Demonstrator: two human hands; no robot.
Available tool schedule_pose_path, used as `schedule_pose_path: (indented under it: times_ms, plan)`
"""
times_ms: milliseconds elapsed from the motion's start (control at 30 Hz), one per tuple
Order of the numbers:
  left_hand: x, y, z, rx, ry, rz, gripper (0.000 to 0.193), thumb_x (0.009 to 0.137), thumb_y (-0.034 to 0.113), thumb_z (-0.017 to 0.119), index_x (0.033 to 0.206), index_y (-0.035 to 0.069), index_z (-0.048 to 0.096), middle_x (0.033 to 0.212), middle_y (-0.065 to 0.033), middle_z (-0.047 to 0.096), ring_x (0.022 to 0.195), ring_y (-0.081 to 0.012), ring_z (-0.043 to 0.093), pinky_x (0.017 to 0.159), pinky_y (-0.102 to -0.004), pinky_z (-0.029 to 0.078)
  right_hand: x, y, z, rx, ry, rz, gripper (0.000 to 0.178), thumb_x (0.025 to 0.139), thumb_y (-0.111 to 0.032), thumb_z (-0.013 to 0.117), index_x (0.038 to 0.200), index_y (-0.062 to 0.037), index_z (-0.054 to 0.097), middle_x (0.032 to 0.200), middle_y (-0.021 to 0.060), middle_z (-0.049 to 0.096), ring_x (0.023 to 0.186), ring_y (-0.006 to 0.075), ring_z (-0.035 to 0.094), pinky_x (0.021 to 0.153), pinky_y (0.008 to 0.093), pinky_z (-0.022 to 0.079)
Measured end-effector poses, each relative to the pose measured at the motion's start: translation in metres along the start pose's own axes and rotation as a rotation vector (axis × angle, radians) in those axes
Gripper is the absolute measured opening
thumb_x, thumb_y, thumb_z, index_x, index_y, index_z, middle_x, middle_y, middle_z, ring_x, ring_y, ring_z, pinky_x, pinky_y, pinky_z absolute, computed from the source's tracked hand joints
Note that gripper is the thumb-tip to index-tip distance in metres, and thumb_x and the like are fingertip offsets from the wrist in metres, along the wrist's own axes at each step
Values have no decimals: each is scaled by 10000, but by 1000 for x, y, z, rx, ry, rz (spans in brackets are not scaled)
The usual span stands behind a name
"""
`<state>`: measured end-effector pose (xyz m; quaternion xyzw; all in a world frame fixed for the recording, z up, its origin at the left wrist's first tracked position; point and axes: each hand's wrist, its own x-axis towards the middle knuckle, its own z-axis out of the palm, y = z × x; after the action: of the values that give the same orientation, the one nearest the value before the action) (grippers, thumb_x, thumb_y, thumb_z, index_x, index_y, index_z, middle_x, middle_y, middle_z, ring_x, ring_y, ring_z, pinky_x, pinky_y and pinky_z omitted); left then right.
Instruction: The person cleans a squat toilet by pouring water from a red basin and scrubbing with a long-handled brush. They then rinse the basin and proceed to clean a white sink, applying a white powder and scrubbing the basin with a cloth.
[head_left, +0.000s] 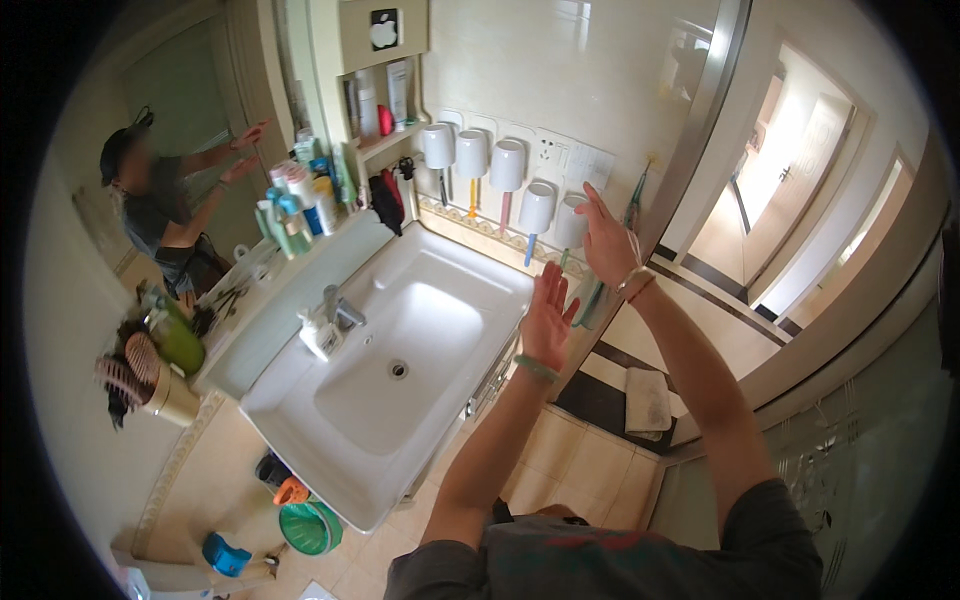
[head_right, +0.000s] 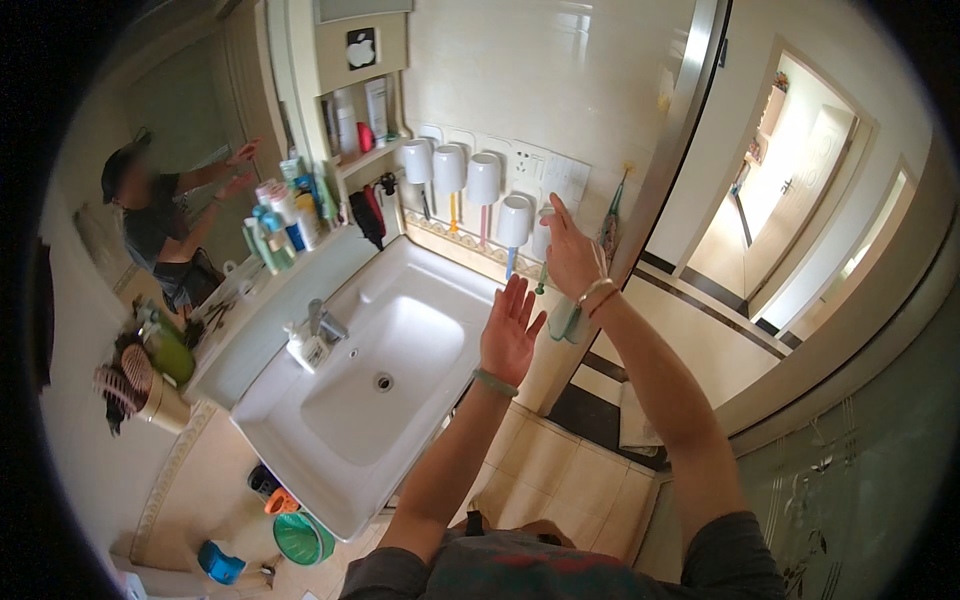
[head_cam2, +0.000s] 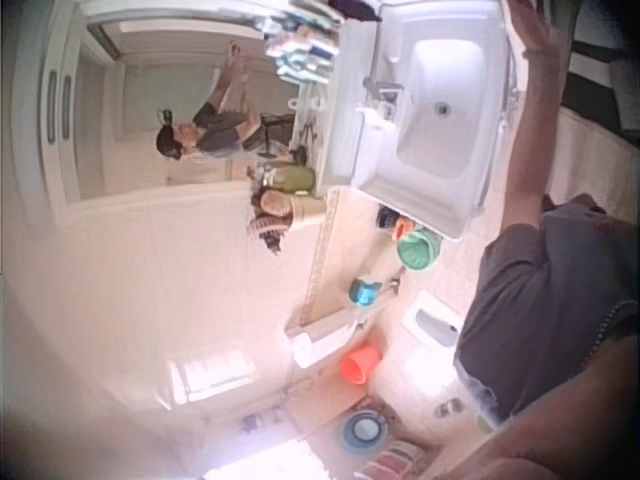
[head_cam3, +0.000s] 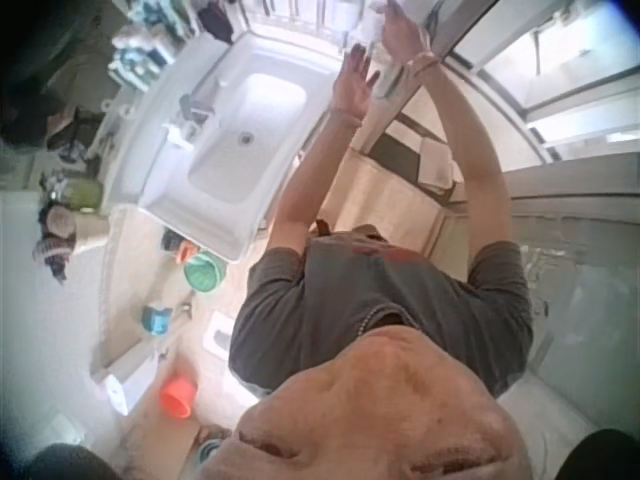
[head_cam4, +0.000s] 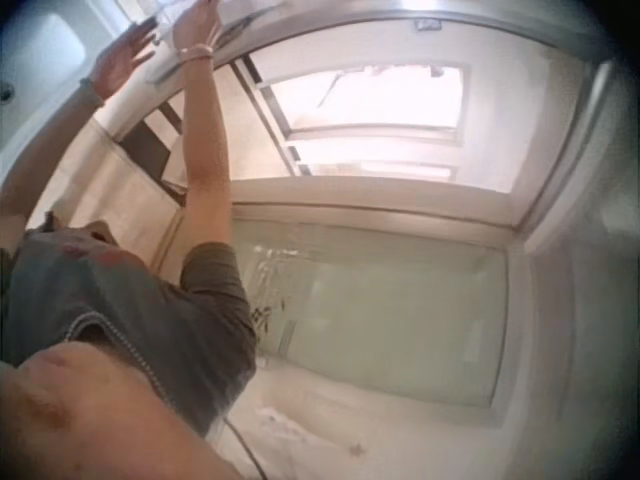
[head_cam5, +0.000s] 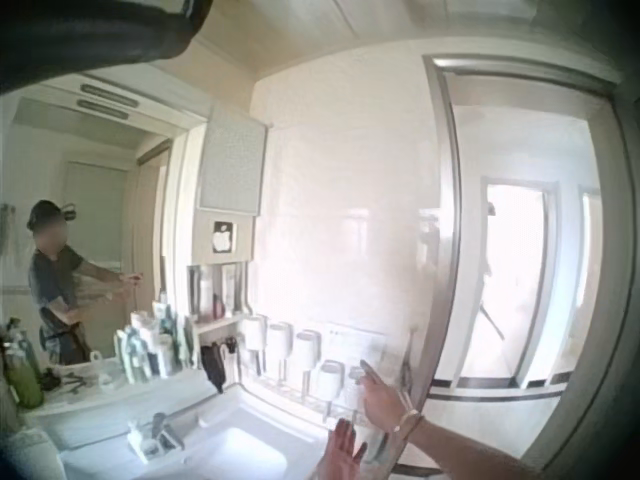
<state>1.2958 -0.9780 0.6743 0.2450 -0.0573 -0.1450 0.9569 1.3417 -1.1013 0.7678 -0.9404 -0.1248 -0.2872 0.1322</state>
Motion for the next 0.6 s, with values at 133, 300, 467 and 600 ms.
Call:
schedule_pose_path:
  times_ms: [133, 300, 467, 600]
  plan:
    - [58, -20, 21, 86, -51, 53, 568, 985, 451, 350, 1455, 146, 254, 1511, 16, 236, 1380, -152, 220, 1092, -367, 222, 43, 57, 33, -172, -134, -85, 195, 865, -87, 419, 1051, -53, 468, 1440, 80, 367, 849, 308, 647, 656, 432, 527]
    - [103, -39, 7, 74, 43, 148, 582, 988, 451, 329, 1458, 121, 234, 1513, -4, 230, 1386, -174, 208, 1099, -374, 217, 92, 107, 86, -329, -169, -183, 201, 859, -82, 429, 1046, -31, 482, 1445, 73, 367, 778, 271, 665, 617, 418, 527]
    - [124, -57, -5, 49, 162, 303, 589, 985, 455, 325, 1457, 115, 231, 1510, -28, 228, 1393, -194, 195, 1109, -392, 210, 115, 124, 100, -362, -172, -288, 194, 852, -94, 444, 1015, -9, 507, 1423, 152, 377, 685, 251, 670, 558, 389, 524]
    - [137, -83, -18, -93, 92, 421, 539, 1008, 396, 284, 1452, 94, 234, 1506, -61, 241, 1382, -208, 233, 1105, -364, 246, 114, 141, 121, -243, 66, -423, 180, 843, -117, 461, 976, -20, 535, 1282, 210, 507, 663, 292, 665, 552, 402, 516]
